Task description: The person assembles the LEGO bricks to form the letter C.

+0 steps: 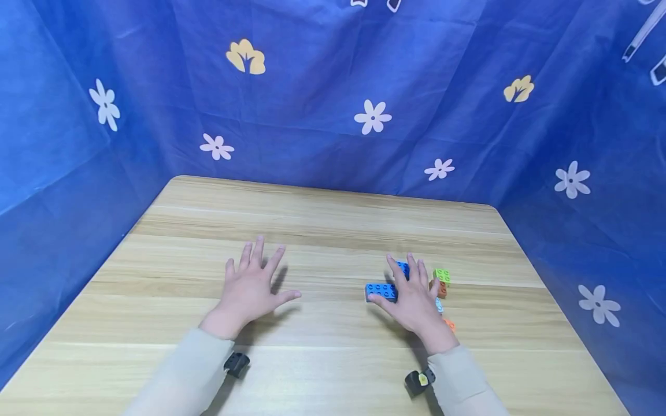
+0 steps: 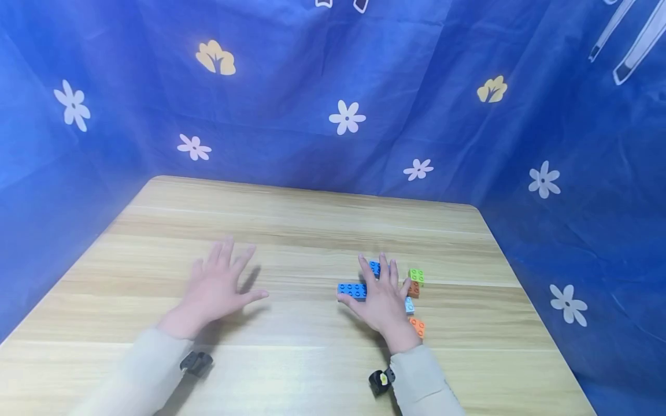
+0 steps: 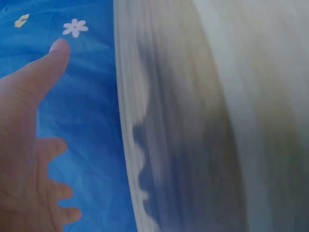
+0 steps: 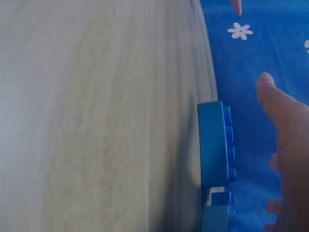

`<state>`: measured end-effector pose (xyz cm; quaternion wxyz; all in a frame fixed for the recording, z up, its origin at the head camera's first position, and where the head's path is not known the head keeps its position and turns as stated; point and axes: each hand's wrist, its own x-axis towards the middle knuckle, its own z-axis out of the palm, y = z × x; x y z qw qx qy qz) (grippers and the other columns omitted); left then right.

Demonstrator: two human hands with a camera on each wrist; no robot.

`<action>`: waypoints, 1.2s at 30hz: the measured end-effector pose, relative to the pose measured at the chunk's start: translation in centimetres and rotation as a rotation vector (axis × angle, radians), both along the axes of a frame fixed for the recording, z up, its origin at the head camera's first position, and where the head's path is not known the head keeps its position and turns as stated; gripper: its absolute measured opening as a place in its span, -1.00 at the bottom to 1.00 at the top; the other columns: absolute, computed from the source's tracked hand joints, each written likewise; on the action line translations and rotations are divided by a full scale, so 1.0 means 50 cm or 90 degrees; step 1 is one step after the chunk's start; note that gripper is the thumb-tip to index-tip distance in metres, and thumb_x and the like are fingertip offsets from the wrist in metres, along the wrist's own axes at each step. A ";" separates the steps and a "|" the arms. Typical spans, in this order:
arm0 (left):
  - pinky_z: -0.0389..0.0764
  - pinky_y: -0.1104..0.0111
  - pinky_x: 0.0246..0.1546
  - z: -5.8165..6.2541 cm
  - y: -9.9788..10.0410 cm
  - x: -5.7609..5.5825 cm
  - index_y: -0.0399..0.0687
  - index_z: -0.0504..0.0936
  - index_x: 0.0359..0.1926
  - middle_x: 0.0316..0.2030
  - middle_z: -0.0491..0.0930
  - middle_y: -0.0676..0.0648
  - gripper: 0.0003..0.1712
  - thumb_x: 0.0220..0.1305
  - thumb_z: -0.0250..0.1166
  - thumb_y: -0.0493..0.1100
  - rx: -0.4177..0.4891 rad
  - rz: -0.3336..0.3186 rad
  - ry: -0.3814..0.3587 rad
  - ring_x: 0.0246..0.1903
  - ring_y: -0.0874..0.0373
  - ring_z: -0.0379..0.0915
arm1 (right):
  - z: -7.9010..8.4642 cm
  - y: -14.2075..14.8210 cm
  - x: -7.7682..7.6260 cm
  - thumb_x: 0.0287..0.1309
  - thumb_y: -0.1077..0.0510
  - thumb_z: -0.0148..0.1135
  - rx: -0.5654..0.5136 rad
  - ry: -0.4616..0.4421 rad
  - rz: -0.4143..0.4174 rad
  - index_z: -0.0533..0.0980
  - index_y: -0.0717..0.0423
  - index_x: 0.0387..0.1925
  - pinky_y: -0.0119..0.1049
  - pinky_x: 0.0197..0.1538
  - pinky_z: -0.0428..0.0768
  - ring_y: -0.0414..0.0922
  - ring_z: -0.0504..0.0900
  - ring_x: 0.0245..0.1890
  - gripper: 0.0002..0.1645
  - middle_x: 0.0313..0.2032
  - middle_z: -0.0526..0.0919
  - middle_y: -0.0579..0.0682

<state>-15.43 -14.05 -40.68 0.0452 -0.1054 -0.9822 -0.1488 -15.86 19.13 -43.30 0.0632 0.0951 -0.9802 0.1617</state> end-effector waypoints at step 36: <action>0.28 -0.04 0.16 -0.033 0.193 -0.032 -0.13 0.31 0.29 0.22 0.34 -0.21 0.09 -0.20 0.39 0.37 0.080 -0.174 -0.005 0.19 -0.13 0.25 | -0.006 0.061 -0.012 -0.22 -0.36 0.38 -0.016 -0.001 0.145 0.25 0.00 0.30 0.19 0.22 0.21 0.15 0.27 0.22 0.07 0.20 0.36 0.12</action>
